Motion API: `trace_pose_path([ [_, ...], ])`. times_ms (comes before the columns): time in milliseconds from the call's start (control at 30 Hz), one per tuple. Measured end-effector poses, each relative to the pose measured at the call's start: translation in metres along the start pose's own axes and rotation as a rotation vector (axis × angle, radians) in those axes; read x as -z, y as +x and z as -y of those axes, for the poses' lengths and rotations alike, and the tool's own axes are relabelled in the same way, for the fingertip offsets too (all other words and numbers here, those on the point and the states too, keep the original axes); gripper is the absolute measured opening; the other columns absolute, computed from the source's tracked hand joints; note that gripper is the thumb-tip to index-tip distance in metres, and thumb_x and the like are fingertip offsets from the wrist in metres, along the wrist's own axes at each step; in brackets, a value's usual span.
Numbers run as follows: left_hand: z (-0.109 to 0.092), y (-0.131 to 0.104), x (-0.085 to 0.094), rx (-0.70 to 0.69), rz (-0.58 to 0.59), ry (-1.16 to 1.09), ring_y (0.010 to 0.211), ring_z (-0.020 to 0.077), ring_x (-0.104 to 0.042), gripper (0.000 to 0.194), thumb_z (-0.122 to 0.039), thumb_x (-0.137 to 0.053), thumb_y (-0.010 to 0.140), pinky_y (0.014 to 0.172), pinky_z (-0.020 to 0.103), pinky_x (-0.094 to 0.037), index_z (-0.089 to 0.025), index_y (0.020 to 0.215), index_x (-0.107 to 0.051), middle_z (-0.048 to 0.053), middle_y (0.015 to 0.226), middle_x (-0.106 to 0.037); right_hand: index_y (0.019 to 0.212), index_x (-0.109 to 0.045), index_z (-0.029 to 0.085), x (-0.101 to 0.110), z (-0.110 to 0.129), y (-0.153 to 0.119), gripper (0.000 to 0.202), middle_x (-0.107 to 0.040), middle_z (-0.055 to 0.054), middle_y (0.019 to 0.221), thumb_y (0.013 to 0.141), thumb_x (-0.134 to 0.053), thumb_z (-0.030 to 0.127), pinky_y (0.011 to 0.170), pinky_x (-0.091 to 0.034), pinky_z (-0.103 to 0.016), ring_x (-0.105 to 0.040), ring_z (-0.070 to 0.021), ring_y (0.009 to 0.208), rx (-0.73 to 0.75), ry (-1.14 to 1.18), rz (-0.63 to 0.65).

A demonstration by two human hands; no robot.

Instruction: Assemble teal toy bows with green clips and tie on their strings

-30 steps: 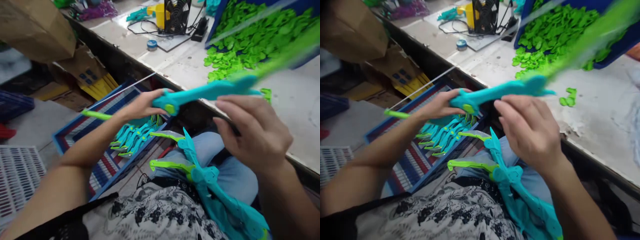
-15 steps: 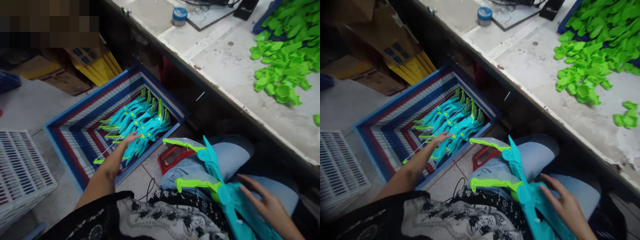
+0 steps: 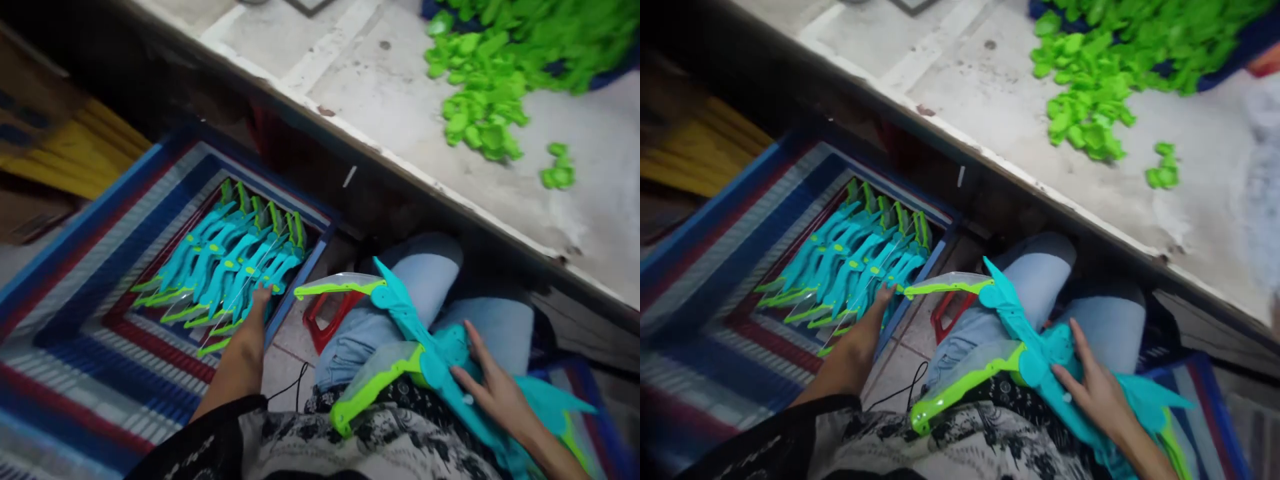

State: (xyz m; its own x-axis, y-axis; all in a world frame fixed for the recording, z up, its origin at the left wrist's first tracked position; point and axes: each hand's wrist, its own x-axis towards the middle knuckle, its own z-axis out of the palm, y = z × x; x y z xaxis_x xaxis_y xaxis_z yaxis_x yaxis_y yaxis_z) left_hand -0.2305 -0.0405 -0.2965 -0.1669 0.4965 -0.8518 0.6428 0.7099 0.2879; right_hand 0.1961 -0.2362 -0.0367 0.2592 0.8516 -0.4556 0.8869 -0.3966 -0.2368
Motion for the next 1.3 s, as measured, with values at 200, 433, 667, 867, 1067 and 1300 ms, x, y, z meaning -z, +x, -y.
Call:
trace_pose_path([
  [200, -0.055, -0.028, 0.013, 0.042, -0.229, 0.22, 0.122, 0.0359, -0.047, 0.047, -0.037, -0.046, 0.091, 0.094, 0.045, -0.044, -0.008, 0.128, -0.046, 0.019, 0.126, -0.053, 0.15, -0.015, 0.023, -0.004, 0.007, -0.001, 0.067, -0.058, -0.01, 0.129, 0.091, -0.043, 0.042, 0.087, -0.054, -0.036, -0.062, -0.0236, 0.11, 0.171, 0.0, -0.128],
  [433, -0.164, -0.179, 0.039, -0.942, -0.191, 0.035, 0.101, 0.0211, -0.061, 0.042, -0.048, -0.04, 0.09, 0.089, 0.029, -0.047, -0.017, 0.114, -0.057, 0.007, 0.108, -0.065, 0.147, -0.026, 0.012, 0.015, -0.015, 0.043, 0.063, -0.068, -0.013, 0.097, 0.093, -0.039, 0.043, 0.075, -0.05, -0.038, -0.063, -0.0258, 0.086, 0.21, -0.168, -0.419],
  [667, -0.213, -0.324, -0.072, -1.746, 0.576, 1.039, 0.112, 0.0313, -0.054, 0.068, -0.053, -0.063, 0.077, 0.095, 0.04, -0.043, -0.014, 0.13, -0.049, 0.019, 0.122, -0.058, 0.14, -0.042, 0.018, 0.035, -0.063, 0.099, 0.05, -0.067, -0.011, 0.099, 0.093, -0.041, 0.036, 0.085, -0.037, -0.043, -0.053, -0.0276, 0.1, 0.206, -0.264, -0.416],
  [867, -0.213, -0.322, -0.137, -1.536, 0.589, 1.474, 0.102, 0.0314, -0.061, 0.071, -0.062, -0.054, 0.08, 0.083, 0.04, -0.048, -0.014, 0.132, -0.047, 0.017, 0.111, -0.064, 0.118, -0.063, 0.017, 0.065, -0.048, 0.086, 0.04, -0.066, -0.011, 0.099, 0.094, -0.04, 0.041, 0.081, -0.037, -0.036, -0.054, -0.0237, 0.093, 0.25, -0.211, -0.646],
  [1067, -0.212, -0.326, -0.169, -1.671, 0.716, 1.486, 0.086, 0.0261, -0.063, 0.059, -0.066, -0.057, 0.074, 0.064, 0.032, -0.047, -0.014, 0.103, -0.063, 0.011, 0.096, -0.065, 0.111, -0.066, 0.014, 0.161, -0.035, 0.172, 0.032, -0.064, -0.013, 0.107, 0.089, -0.047, 0.027, 0.092, -0.038, -0.039, -0.052, -0.0271, 0.103, 0.119, 0.043, -0.838],
  [1300, -0.207, -0.269, -0.116, -1.988, 0.235, 1.4, 0.089, 0.0236, -0.055, 0.053, -0.045, -0.052, 0.088, 0.074, 0.038, -0.04, -0.011, 0.128, -0.043, 0.01, 0.099, -0.06, 0.097, -0.07, 0.016, 0.199, -0.026, 0.26, 0.027, -0.065, -0.014, 0.108, 0.084, -0.051, 0.032, 0.085, -0.041, -0.042, -0.054, -0.03, 0.105, -0.298, 0.242, -0.754],
])
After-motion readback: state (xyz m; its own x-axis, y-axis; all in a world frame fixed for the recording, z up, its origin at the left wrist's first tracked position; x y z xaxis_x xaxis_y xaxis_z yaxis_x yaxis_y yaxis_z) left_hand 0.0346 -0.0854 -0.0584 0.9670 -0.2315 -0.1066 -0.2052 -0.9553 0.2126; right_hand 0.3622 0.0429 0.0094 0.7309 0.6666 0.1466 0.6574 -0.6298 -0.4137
